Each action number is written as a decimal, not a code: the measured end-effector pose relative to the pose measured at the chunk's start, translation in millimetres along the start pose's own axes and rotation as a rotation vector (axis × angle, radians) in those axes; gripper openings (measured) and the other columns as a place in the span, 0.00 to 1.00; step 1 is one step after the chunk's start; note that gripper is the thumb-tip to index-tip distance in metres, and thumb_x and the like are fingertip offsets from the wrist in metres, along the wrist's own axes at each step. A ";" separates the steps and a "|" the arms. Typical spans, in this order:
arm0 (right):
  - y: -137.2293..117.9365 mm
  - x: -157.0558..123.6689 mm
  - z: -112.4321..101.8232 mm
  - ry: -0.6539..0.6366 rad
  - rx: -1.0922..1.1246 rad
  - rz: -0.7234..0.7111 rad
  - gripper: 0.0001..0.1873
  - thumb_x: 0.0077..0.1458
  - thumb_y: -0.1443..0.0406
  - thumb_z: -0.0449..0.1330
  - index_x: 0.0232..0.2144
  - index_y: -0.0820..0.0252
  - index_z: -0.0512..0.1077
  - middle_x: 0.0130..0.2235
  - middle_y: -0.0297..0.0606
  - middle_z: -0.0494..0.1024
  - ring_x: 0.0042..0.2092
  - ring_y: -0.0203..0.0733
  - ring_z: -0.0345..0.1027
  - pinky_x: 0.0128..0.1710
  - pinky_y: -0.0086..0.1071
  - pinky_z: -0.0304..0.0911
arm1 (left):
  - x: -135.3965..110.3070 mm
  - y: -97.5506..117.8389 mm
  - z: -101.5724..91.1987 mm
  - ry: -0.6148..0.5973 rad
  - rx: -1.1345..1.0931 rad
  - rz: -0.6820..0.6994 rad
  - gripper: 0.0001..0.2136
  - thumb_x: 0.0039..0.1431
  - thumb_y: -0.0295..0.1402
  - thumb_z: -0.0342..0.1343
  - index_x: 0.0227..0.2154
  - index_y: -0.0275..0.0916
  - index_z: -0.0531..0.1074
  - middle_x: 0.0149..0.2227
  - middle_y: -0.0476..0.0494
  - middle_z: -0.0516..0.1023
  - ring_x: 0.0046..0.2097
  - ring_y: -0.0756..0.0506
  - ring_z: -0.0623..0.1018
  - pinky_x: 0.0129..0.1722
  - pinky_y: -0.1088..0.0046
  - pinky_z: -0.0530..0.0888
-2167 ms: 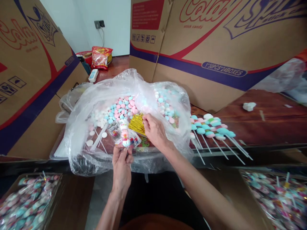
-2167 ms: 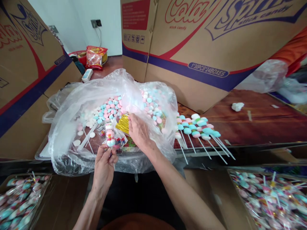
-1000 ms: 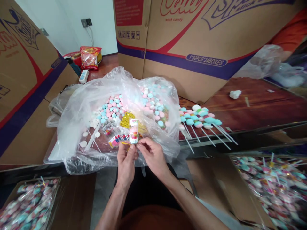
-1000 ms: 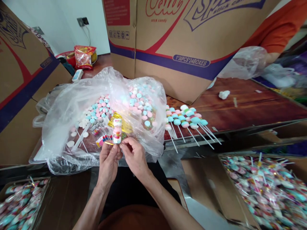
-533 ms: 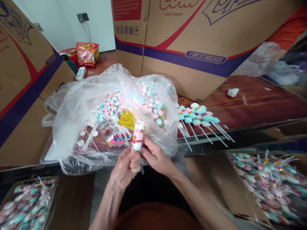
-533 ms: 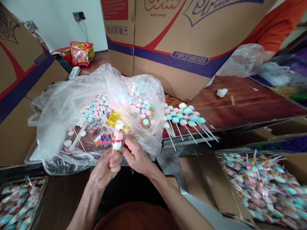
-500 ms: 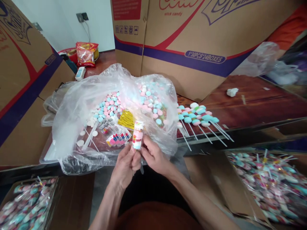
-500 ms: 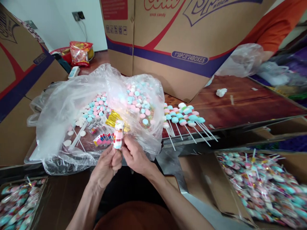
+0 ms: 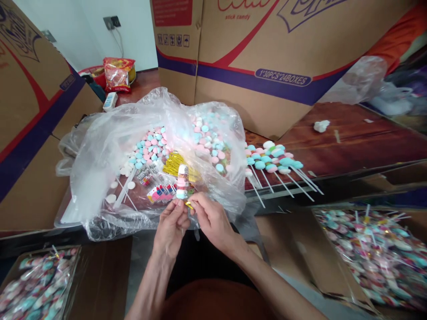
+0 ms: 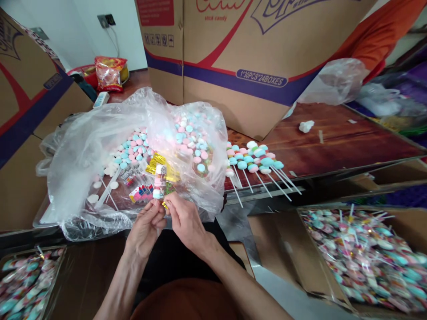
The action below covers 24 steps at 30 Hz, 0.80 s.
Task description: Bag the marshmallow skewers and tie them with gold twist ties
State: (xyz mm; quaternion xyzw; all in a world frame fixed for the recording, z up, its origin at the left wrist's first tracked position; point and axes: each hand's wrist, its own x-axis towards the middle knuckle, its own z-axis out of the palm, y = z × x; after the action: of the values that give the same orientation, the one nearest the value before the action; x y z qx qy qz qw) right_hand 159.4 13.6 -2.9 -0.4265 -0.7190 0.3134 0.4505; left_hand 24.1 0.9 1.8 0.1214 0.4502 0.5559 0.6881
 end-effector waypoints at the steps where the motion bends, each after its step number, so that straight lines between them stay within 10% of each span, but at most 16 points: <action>1: 1.7 -0.8 0.3 0.033 -0.073 -0.100 0.13 0.68 0.70 0.47 0.42 0.58 0.72 0.35 0.38 0.78 0.36 0.38 0.73 0.35 0.31 0.68 | 0.7 3.5 1.3 -0.003 -0.044 -0.058 0.19 0.38 0.35 0.77 0.25 0.33 0.72 0.23 0.53 0.68 0.21 0.60 0.57 0.19 0.86 0.55; 9: 6.8 2.7 5.8 0.169 -0.355 -0.438 0.09 0.66 0.72 0.53 0.40 0.60 0.74 0.37 0.44 0.79 0.39 0.43 0.74 0.39 0.36 0.69 | -11.5 5.8 7.8 -0.035 -0.172 -0.137 0.17 0.40 0.30 0.77 0.25 0.35 0.71 0.22 0.57 0.65 0.21 0.59 0.62 0.18 0.86 0.58; 16: -23.0 -0.4 15.4 0.150 0.055 -0.010 0.08 0.66 0.71 0.52 0.33 0.58 0.67 0.31 0.35 0.73 0.33 0.38 0.68 0.34 0.31 0.65 | -16.9 10.8 2.8 -0.128 -0.062 -0.006 0.18 0.54 0.49 0.67 0.36 0.38 0.79 0.41 0.41 0.79 0.46 0.42 0.78 0.47 0.67 0.76; 20: -42.0 0.2 1.9 0.074 0.223 0.118 0.10 0.65 0.70 0.53 0.30 0.57 0.66 0.30 0.32 0.71 0.33 0.37 0.67 0.35 0.30 0.63 | -33.2 18.5 -1.4 -0.114 0.197 0.252 0.23 0.57 0.57 0.58 0.25 0.40 0.78 0.34 0.40 0.77 0.49 0.38 0.75 0.46 0.65 0.75; 24: -51.2 -4.5 -0.6 0.095 0.199 0.045 0.09 0.65 0.69 0.54 0.32 0.57 0.70 0.32 0.36 0.74 0.35 0.40 0.68 0.38 0.34 0.64 | -43.6 15.6 -11.2 0.046 0.412 0.234 0.19 0.57 0.54 0.60 0.29 0.42 0.79 0.31 0.43 0.76 0.41 0.41 0.75 0.41 0.66 0.74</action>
State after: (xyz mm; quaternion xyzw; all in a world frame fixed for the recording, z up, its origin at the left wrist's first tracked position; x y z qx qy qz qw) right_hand 144.1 -13.0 38.3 -0.4099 -0.6524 0.3727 0.5171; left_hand 6.4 -35.5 27.0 0.2977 0.5526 0.5308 0.5694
